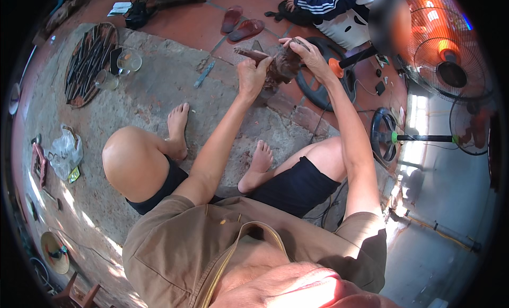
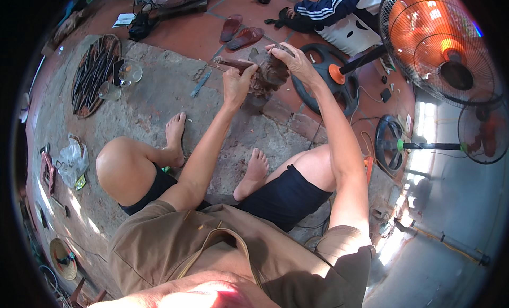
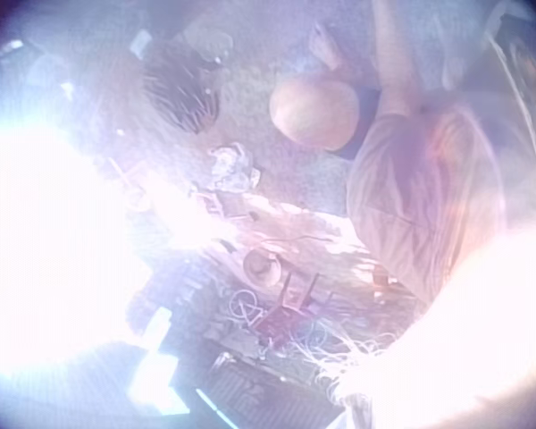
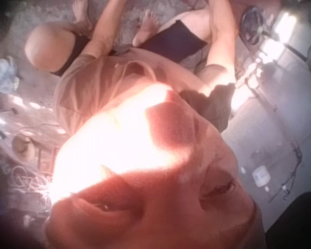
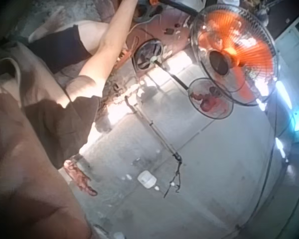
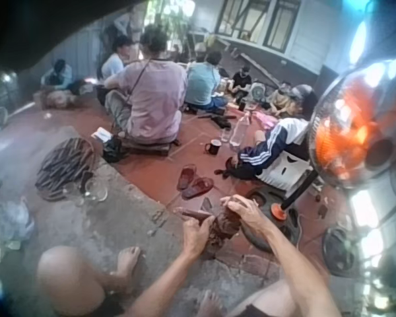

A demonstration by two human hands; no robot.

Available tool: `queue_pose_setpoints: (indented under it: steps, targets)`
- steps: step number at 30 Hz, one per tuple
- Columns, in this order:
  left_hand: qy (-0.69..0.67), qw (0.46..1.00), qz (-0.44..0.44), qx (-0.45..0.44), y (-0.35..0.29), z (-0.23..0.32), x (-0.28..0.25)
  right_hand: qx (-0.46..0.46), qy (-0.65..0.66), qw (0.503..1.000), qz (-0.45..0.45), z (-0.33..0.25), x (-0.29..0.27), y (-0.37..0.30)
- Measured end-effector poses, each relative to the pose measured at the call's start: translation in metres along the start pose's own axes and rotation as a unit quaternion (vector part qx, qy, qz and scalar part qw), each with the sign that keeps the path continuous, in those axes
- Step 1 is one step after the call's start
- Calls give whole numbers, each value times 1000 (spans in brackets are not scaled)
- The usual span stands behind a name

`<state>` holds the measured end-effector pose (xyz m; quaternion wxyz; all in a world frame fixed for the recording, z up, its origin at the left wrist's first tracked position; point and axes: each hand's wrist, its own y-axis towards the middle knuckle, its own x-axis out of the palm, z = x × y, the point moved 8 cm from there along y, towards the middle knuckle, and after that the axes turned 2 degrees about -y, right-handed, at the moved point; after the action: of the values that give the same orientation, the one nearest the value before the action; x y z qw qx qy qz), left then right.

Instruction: The person sits on the floor and carves a piece of wood using a small knife. They hold the wood with one hand and carefully shape it with the tool in the other, occasionally rotating the piece to work on different sides.

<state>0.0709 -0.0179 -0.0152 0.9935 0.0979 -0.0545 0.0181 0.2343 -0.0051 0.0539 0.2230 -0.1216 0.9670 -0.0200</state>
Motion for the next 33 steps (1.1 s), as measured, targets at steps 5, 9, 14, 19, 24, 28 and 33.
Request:
queue_pose_setpoints:
  steps: [5, 9, 14, 19, 24, 28, 33]
  targets:
    - [80, 996, -40, 0, 0, -12, -7, 2, 4, 1000, 6, 1, 0, -3]
    - [51, 998, -26, -23, -2, -10, -10, -1, -4, 1000, 1, 3, -1, 1]
    - [79, 997, -14, 13, -1, -13, -9, -3, 2, 1000, 3, 0, 0, 0]
    - [144, 986, 22, 78, -6, -11, -8, 1, 18, 1000, 3, -2, 1, -1]
    - [-7, 1000, 14, 0, -2, -18, -12, 14, 5, 1000, -11, 1, 1, 0]
    - [-6, 1000, 21, 13, 0, -6, -10, 16, 2, 1000, 0, -2, 2, -4]
    - [31, 999, 7, -19, -6, -18, -5, 13, -4, 1000, 0, 4, 1, -4]
